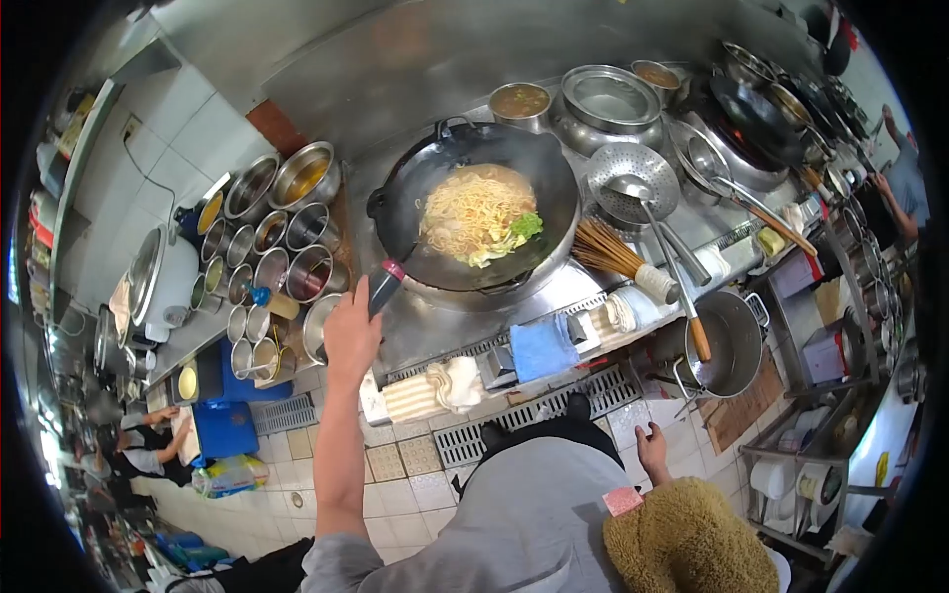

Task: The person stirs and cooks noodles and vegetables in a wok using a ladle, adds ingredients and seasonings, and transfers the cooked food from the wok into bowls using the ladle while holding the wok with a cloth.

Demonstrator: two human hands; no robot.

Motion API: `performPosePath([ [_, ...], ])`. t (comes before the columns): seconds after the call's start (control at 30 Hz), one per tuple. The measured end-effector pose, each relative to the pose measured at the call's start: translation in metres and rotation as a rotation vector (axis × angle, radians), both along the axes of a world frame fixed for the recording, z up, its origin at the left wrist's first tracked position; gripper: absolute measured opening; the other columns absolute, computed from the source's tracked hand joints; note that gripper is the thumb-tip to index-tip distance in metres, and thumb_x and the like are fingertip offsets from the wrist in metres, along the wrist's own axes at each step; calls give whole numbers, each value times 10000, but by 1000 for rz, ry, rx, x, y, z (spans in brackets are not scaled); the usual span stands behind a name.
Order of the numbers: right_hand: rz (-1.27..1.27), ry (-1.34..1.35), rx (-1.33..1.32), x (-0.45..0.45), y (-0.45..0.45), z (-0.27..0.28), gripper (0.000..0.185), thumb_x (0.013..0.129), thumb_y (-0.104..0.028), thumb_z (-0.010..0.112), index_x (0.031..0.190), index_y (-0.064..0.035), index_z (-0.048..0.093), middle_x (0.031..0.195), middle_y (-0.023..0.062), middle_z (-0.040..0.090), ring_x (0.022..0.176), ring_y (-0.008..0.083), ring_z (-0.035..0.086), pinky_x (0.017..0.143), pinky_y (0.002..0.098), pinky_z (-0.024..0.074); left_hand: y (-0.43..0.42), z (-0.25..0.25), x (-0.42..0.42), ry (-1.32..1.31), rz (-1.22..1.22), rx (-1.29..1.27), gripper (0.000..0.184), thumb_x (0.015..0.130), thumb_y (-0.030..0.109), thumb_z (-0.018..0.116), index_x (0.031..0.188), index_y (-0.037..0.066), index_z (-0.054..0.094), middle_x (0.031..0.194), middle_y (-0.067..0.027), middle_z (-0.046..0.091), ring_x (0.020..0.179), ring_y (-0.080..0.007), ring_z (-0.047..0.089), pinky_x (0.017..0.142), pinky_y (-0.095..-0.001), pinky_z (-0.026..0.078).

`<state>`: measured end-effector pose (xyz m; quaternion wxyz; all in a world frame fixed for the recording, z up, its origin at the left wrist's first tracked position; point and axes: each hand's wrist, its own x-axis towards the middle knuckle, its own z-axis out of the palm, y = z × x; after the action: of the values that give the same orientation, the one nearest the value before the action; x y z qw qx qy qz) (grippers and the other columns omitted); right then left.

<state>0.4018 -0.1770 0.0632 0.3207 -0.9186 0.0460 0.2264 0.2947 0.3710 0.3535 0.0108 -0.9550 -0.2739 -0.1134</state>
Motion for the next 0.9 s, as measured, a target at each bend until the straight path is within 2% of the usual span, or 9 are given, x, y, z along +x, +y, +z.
performPosePath([
  [0.1,-24,46,-41,-8,-13,-5,623,855,-415,624,1249,60,536,909,268,676,931,389,657,848,424,495,-6,10,-7,98,-56,27,635,737,136,707,1325,55,478,944,-191,584,823,-373,604,730,-452,490],
  [0.33,17,64,-144,-26,-45,-25,644,846,-432,628,1199,102,559,1077,339,617,1082,416,599,928,421,467,-8,22,0,52,-66,11,624,745,121,699,1325,56,479,940,-192,594,831,-370,607,718,-450,487],
  [0.5,3,85,-112,-13,-39,-18,623,849,-442,617,1195,74,572,1044,318,635,1046,432,607,913,435,475,-8,30,20,-109,8,29,585,762,120,685,1310,48,492,919,-196,603,830,-379,611,722,-450,486],
  [0.6,-14,76,-90,-8,-35,-21,621,851,-448,616,1187,73,578,1040,318,636,1045,428,608,910,434,474,-5,23,12,-48,36,-22,574,767,121,682,1302,28,495,983,-226,616,880,-388,614,756,-434,492],
  [0.7,0,19,-88,-21,-52,-70,635,850,-453,621,1185,83,573,904,286,663,941,397,650,846,424,497,-9,15,3,-189,75,-222,566,771,89,700,1291,4,496,1026,-199,647,897,-314,646,780,-371,503],
  [0.73,14,-3,-91,-26,-58,-82,642,849,-455,624,1185,89,569,838,269,676,890,383,669,815,418,508,-3,3,-1,-338,59,-423,571,767,77,711,1291,4,496,1033,-175,651,900,-273,644,787,-348,500],
  [0.77,-40,110,-48,-30,-58,-79,634,849,-464,623,1169,81,583,1026,321,638,1024,439,613,899,440,476,6,-16,-5,-493,44,-621,576,764,65,722,1290,4,496,1040,-151,655,904,-231,641,794,-324,496],
  [0.83,42,46,-110,-37,-61,-74,639,845,-461,629,1168,88,580,1021,327,636,1010,441,620,882,441,483,18,-36,-18,-722,41,-967,560,768,36,747,1275,15,510,1001,-46,640,893,-116,592,802,-268,477],
  [0.9,90,25,-145,-41,-62,-68,635,840,-452,636,1156,95,580,991,327,641,964,433,634,850,442,491,25,-43,-32,-852,76,-1041,547,777,42,742,1271,16,509,1006,-45,635,907,-119,589,816,-268,471],
])
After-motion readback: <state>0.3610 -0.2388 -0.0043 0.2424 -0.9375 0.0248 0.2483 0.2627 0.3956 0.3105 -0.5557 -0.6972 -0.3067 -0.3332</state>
